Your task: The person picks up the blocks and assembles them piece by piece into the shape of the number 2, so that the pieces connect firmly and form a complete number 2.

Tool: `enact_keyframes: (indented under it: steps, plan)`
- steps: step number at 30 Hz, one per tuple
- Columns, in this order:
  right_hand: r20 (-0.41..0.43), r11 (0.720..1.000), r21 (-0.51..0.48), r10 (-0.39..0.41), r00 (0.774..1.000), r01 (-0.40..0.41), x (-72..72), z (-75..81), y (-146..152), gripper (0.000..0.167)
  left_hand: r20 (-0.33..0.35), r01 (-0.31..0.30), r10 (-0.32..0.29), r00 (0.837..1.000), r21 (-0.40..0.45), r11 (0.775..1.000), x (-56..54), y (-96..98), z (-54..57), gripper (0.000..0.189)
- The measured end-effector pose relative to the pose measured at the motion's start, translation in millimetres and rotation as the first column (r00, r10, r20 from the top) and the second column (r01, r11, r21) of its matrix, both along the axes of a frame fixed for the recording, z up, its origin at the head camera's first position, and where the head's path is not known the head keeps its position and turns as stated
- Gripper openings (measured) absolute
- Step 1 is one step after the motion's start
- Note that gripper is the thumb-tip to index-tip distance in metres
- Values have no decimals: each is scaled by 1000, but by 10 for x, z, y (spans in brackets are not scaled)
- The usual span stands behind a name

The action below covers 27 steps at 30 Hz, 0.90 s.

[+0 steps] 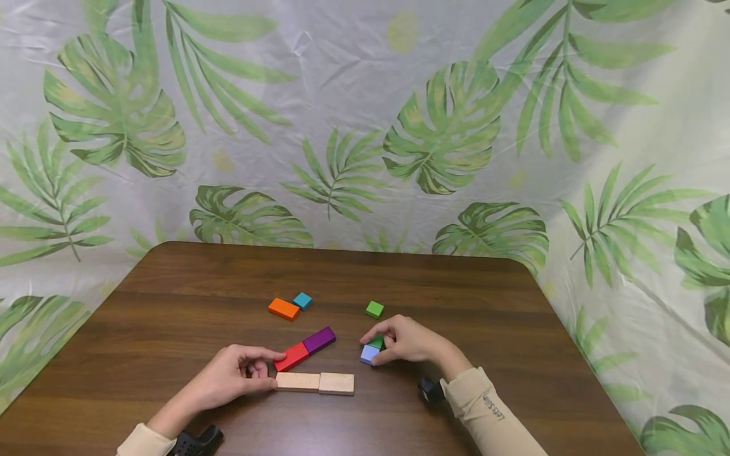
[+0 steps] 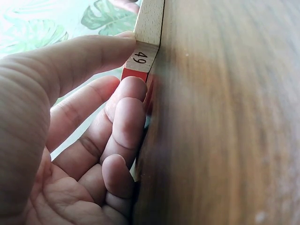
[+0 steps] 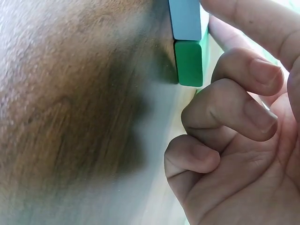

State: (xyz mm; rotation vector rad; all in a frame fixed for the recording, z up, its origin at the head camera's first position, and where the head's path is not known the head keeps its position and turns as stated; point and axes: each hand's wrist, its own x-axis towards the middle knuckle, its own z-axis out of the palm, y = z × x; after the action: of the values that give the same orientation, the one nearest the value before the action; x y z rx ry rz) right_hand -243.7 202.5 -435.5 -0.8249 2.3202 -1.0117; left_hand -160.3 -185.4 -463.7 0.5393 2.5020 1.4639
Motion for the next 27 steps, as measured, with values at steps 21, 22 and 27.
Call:
enact_keyframes:
  steps: [21, 22, 27]
  plan:
    - [-54, 996, 21, -82, 995, 83, -79, -29, 155, 36, -4, -9, 9, 1000, -36, 999, -7, 2, -15, 38]
    - [-56, 996, 22, -86, 995, 87, -81, -25, 166, 36, -2, -8, 8, 1000, -36, 999, -8, 2, -17, 38]
    - [-66, 995, 27, -98, 993, 100, -86, 0, 196, 36, -3, -7, 7, 1000, -38, 999, -17, -1, -25, 38]
